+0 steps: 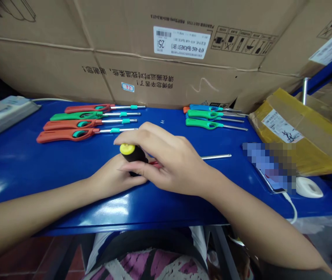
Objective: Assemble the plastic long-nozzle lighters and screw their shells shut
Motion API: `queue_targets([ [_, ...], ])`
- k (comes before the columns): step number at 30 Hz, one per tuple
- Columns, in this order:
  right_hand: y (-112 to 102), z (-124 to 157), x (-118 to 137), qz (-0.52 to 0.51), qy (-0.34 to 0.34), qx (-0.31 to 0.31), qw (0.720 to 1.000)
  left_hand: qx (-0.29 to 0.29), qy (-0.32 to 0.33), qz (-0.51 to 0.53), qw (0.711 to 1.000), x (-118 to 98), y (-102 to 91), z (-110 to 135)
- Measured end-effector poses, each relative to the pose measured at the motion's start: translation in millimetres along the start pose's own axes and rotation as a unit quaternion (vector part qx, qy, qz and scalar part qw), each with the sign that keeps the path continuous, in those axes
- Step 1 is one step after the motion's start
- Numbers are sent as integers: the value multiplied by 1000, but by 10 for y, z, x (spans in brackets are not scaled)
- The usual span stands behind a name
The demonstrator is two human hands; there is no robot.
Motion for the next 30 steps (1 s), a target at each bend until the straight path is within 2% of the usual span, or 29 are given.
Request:
queue_targets([
  [3, -67, -21, 21, -23, 10, -24, 999, -10, 8, -13, 1000, -8, -37, -8],
  [6, -319, -39, -13, -50, 42, -89, 994, -13, 27, -43, 999, -40, -71, -22],
  [8, -449, -54, -84, -60, 72, -96, 991, -10, 34, -72, 997, -49, -95, -28],
  [9, -443, -68, -110, -43, 79, -65, 994, -8, 34, -91, 995, -46, -109, -30],
  [11, -267, -61, -185, 27, 88, 61, 994, 0, 27, -130, 991, -19, -134, -29],
  [12, -114, -9, -259, 60, 99, 147, 982, 5, 22, -144, 989, 3, -145, -26],
  [13, 4, 59, -362, 88, 122, 208, 966, 7, 15, -151, 988, 32, -157, -23],
  [14, 65, 114, -482, 120, 153, 232, 953, 5, 7, -150, 989, 66, -173, -19],
  [16, 163, 209, -700, 190, 207, 246, 928, -8, -10, -128, 992, 140, -210, -11],
  [20, 417, 326, -880, 309, 207, 275, 887, -45, -30, -74, 996, 245, -261, -8],
  [25, 496, 315, -964, 360, 212, 270, 867, -49, -22, -71, 996, 240, -254, -23],
  [30, 442, 288, -1051, 378, 213, 272, 859, -25, -19, -97, 995, 285, -346, -25],
])
Point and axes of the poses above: each hand's wrist, its own z-axis away from the middle knuckle, its own y-axis out of the palm, x = y × z, the point moved 10 cm from there along -z, towards the middle knuckle, and after that the axes turned 10 degrees about y, right-handed, at the moved point
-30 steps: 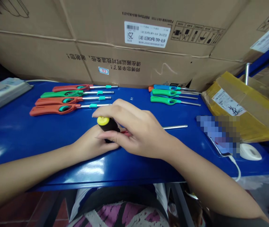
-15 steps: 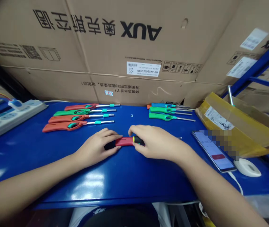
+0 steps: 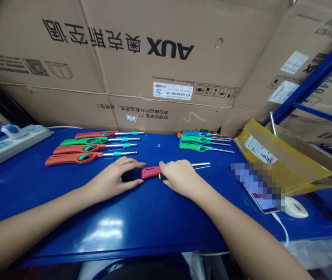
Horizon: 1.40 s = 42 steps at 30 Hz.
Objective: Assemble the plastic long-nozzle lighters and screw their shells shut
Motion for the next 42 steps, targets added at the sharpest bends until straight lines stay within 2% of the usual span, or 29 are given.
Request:
queue_targets([
  [3, -31, -75, -284, 11, 55, -14, 998, 4, -9, -53, 999, 147, -163, -6],
  [7, -172, -135, -821, 22, 172, -60, 983, -5, -51, -204, 978, 376, -422, 10],
  [11, -265, -104, -1218, 26, 274, -97, 956, 29, -87, -297, 951, 487, -454, 44],
  [16, -129, -151, -1392, 15, 314, -102, 944, 49, -104, -317, 942, 517, -431, 74],
  [22, 90, -260, -1427, -8, 298, -72, 952, 67, -112, -317, 939, 579, -427, 87],
  [31, 135, -235, -1462, -41, 313, -71, 946, 43, -99, -276, 955, 560, -470, 80],
  [35, 73, -213, -1426, -72, 296, -90, 948, 32, -70, -232, 970, 482, -333, 61],
  [37, 3, -194, -1312, -93, 267, -100, 954, 38, -41, -193, 980, 366, -206, 43],
  [39, -57, -169, -1089, -119, 213, -97, 965, 49, 1, -152, 987, 196, -106, 21],
  [42, -83, -84, -634, -149, 111, -72, 980, 36, 68, -74, 994, -55, -162, -2],
])
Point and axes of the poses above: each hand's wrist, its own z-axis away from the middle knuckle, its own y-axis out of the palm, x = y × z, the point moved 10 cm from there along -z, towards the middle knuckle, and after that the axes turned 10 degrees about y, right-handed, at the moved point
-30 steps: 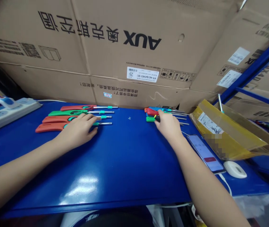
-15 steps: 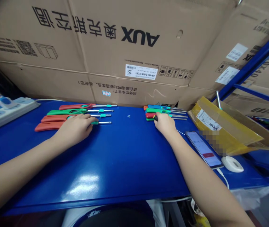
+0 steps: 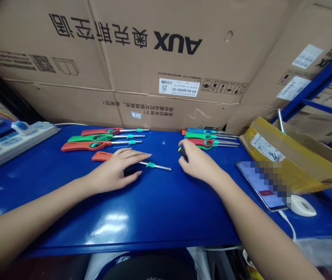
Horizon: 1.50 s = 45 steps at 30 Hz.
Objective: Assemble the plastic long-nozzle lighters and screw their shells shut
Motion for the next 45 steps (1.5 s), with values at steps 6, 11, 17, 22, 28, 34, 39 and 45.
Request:
queue_targets([
  [6, 250, 251, 258, 13, -68, 40, 997, 92, -66, -95, 989, 152, -148, 67],
  [11, 238, 136, 79, -3, -89, -14, 996, 124, -45, -81, 988, 65, 75, 58],
  [17, 75, 303, 371, -83, -193, -32, 977, 39, -2, 40, 998, -244, 296, -2],
  [22, 144, 469, 627, -82, -249, 47, 964, 71, 22, 4, 997, -411, 211, -21],
  [28, 139, 447, 480, -45, -235, 69, 969, 143, 14, -46, 989, -273, 18, -14],
  [34, 63, 554, 631, -98, -273, 37, 956, 134, 51, 31, 989, -274, 204, -3],
  [39, 178, 594, 727, -87, -289, 52, 952, 58, 60, 78, 993, -352, 266, -27],
  [45, 143, 538, 618, -102, -266, 56, 957, 81, 50, 74, 993, -299, 197, -36],
])
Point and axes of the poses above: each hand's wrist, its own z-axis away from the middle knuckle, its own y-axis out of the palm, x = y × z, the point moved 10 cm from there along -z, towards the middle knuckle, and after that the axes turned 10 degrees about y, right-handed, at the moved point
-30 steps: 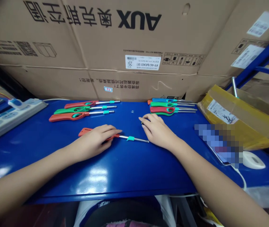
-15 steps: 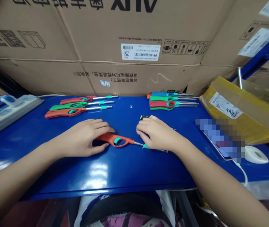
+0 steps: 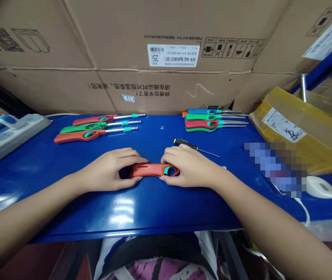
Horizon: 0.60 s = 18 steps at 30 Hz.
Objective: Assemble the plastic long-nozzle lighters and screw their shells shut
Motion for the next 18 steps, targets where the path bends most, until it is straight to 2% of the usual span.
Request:
queue_targets([
  [5, -24, 20, -37, -28, -3, 3, 1000, -6, -11, 32, 999, 26, 1, 13],
  [13, 5, 3, 13, -2, -13, 18, 1000, -28, -19, 76, 997, 27, 17, 8],
  [18, -34, 21, -3, -40, -11, 3, 999, -27, -23, 85, 996, 29, 39, 17],
])
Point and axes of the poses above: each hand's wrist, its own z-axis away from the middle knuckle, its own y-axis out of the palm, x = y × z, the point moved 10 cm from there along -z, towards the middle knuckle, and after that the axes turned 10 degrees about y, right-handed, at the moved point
